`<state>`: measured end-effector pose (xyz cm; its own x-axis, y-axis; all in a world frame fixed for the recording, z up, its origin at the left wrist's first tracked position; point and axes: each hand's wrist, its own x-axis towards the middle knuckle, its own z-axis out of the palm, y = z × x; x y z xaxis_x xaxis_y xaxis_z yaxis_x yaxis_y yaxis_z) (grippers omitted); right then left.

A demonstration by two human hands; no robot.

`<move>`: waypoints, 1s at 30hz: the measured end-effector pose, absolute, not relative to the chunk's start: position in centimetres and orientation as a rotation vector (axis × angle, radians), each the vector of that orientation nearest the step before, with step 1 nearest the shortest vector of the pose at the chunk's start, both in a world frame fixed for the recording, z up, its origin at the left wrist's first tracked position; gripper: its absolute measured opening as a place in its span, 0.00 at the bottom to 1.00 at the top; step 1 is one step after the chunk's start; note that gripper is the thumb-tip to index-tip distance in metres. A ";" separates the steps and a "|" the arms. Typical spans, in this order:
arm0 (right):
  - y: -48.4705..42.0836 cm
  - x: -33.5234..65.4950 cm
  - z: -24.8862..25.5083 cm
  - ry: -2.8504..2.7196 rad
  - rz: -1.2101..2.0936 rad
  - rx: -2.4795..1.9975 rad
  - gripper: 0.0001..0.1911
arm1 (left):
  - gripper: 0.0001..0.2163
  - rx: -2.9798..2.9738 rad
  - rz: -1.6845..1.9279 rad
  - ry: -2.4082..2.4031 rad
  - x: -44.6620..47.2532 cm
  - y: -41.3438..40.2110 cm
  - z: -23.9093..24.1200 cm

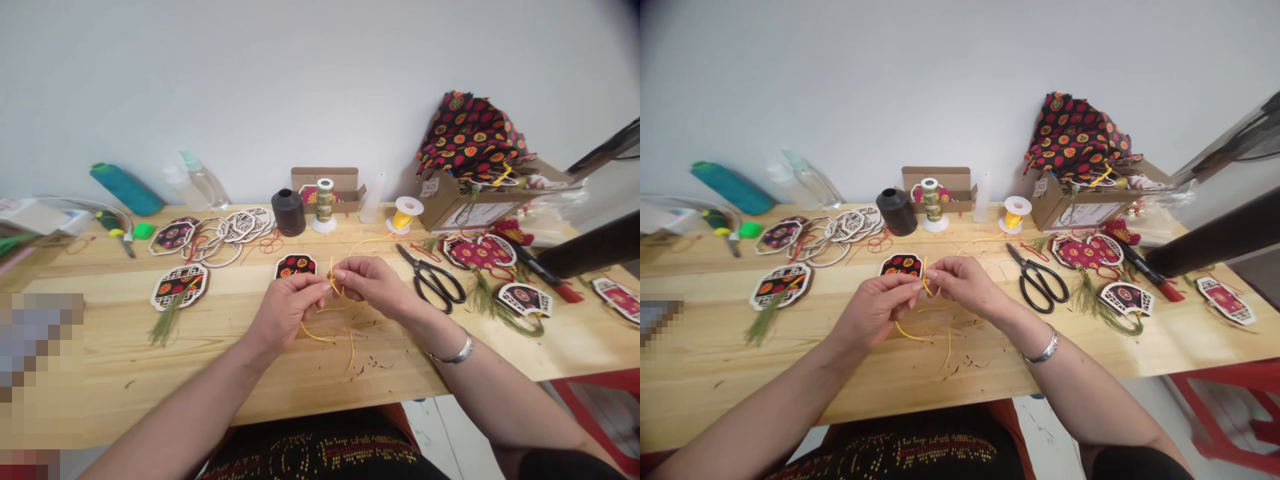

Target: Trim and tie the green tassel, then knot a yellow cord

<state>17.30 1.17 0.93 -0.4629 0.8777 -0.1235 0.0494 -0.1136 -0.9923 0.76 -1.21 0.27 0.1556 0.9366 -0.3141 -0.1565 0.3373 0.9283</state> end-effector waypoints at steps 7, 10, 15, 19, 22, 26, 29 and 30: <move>1.6 18.1 1.3 -1.903 1.187 -1.231 0.17 | 0.05 1.063 1.042 1.239 0.6 -1.3 0.1; 1.5 18.1 1.5 -1.873 1.225 -1.267 0.19 | 0.05 1.128 1.052 1.275 0.5 -1.3 -0.1; 1.1 17.9 1.4 -1.729 1.557 -1.218 0.19 | 0.05 1.165 1.075 1.266 0.3 -1.3 -0.6; 1.1 17.7 0.9 -1.615 1.683 -1.175 0.19 | 0.05 1.100 1.093 1.222 0.4 -1.4 -0.5; 1.2 17.7 0.8 -1.612 1.674 -1.179 0.19 | 0.05 0.988 1.098 1.187 0.7 -1.4 -0.2; 1.4 17.9 0.9 -1.637 1.648 -1.202 0.19 | 0.06 0.863 1.061 1.149 0.8 -1.3 0.1; 1.4 17.9 0.9 -1.647 1.638 -1.209 0.19 | 0.07 0.847 1.049 1.127 0.8 -1.2 0.2; 1.4 17.9 0.8 -1.650 1.636 -1.203 0.18 | 0.07 0.844 1.045 1.123 0.8 -1.1 0.2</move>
<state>17.95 1.38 0.84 -0.4712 0.8541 -0.2202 0.2276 -0.1235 -0.9659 0.84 -1.12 0.20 0.0944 0.9518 -0.2917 -0.2228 0.3058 0.9257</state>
